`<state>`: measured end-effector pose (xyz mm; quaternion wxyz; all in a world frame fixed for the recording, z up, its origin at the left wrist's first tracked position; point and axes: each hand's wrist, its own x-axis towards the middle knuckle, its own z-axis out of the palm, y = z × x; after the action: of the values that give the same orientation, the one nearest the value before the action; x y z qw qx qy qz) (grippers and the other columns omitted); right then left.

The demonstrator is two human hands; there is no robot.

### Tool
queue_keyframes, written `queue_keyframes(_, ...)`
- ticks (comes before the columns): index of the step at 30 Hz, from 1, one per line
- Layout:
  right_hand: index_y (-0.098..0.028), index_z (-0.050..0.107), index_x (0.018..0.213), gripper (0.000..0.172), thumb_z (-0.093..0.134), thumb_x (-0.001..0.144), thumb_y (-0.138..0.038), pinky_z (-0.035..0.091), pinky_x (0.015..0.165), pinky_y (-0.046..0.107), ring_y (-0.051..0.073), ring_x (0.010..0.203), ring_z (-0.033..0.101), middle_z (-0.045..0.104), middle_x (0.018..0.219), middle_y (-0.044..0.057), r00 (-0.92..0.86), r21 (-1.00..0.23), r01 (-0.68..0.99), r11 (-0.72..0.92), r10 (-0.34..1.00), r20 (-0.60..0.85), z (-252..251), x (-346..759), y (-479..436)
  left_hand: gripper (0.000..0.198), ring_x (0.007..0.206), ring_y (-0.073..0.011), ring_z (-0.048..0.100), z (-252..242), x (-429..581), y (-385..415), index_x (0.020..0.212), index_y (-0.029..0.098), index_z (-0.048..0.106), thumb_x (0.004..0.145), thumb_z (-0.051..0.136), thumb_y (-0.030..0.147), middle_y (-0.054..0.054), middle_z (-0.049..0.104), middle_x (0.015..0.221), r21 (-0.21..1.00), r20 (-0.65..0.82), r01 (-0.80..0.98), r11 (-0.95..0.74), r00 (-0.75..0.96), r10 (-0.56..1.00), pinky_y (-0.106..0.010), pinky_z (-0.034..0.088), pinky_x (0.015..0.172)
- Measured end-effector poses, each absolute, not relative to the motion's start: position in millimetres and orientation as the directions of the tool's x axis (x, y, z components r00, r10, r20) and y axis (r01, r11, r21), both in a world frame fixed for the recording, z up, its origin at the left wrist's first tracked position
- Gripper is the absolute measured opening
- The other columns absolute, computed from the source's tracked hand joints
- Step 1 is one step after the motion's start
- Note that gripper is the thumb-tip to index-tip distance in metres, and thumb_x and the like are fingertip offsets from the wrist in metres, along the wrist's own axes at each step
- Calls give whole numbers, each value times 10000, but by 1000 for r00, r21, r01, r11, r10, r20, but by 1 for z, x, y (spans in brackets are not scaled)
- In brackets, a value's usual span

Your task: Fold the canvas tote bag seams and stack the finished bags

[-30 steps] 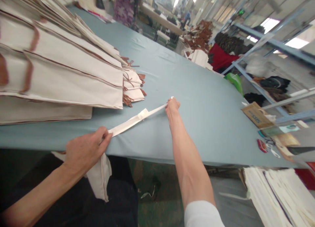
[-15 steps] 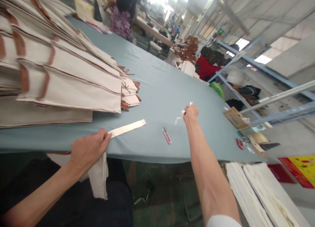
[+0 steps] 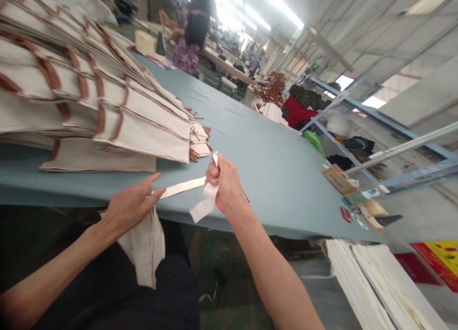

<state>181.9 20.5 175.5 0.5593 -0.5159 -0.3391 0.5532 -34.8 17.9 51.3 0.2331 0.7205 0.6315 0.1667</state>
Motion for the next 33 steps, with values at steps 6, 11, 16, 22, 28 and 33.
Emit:
queue_keyframes(6, -254, 592, 843, 283, 710, 1086, -339, 285, 396, 172, 91, 422, 197, 305, 559, -150, -152, -817, -501, -287, 958, -243, 181, 118, -4, 575, 809, -304, 792, 44, -69, -13, 1347, 212, 826, 1071, 462, 562, -52, 850, 853, 762, -5, 642, -87, 140, 990, -358, 513, 757)
queue_keyframes(11, -242, 646, 858, 227, 723, 1071, -246, 289, 396, 172, 92, 427, 208, 311, 580, -138, -323, -670, -630, -392, 917, -233, 180, 76, -14, 620, 589, -230, 581, 34, -74, -41, 1405, 168, 792, 976, 566, 555, 61, 576, 583, 878, 43, 464, -117, 167, 985, -320, 393, 622)
queue_keyframes(16, -247, 587, 813, 283, 686, 1077, -219, 236, 382, 168, 83, 402, 179, 276, 550, -149, -159, -580, -734, -354, 920, -359, 151, 54, -15, 731, 583, -211, 571, 34, -85, -84, 1612, 149, 654, 985, 619, 524, 40, 634, 653, 958, 74, 263, -118, 170, 983, -309, 453, 583)
queue_keyframes(22, -243, 540, 795, 309, 713, 1048, -213, 216, 392, 148, 61, 388, 174, 269, 530, -169, -119, -534, -756, -379, 881, -457, 101, 49, -32, 582, 639, -204, 675, 51, -102, -126, 1511, 199, 772, 1060, 711, 561, -49, 824, 855, 985, 141, 77, -152, 134, 981, -284, 551, 615)
queue_keyframes(28, -249, 526, 827, 273, 720, 1016, -221, 223, 399, 156, 61, 391, 211, 305, 542, -168, -89, -520, -763, -384, 859, -504, 75, 42, -51, 193, 622, -167, 739, 68, -100, -136, 1054, 222, 907, 1031, 742, 320, -32, 877, 844, 982, 191, -24, -190, 85, 978, -215, 570, 599)
queue_keyframes(33, -255, 530, 857, 244, 730, 993, -284, 246, 416, 165, 75, 425, 218, 308, 560, -163, -55, -568, -728, -383, 859, -509, 62, 49, -67, 150, 573, -130, 758, 68, -108, -146, 1044, 268, 880, 1018, 740, 218, 41, 852, 758, 959, 281, -13, -282, 132, 951, -167, 544, 579)
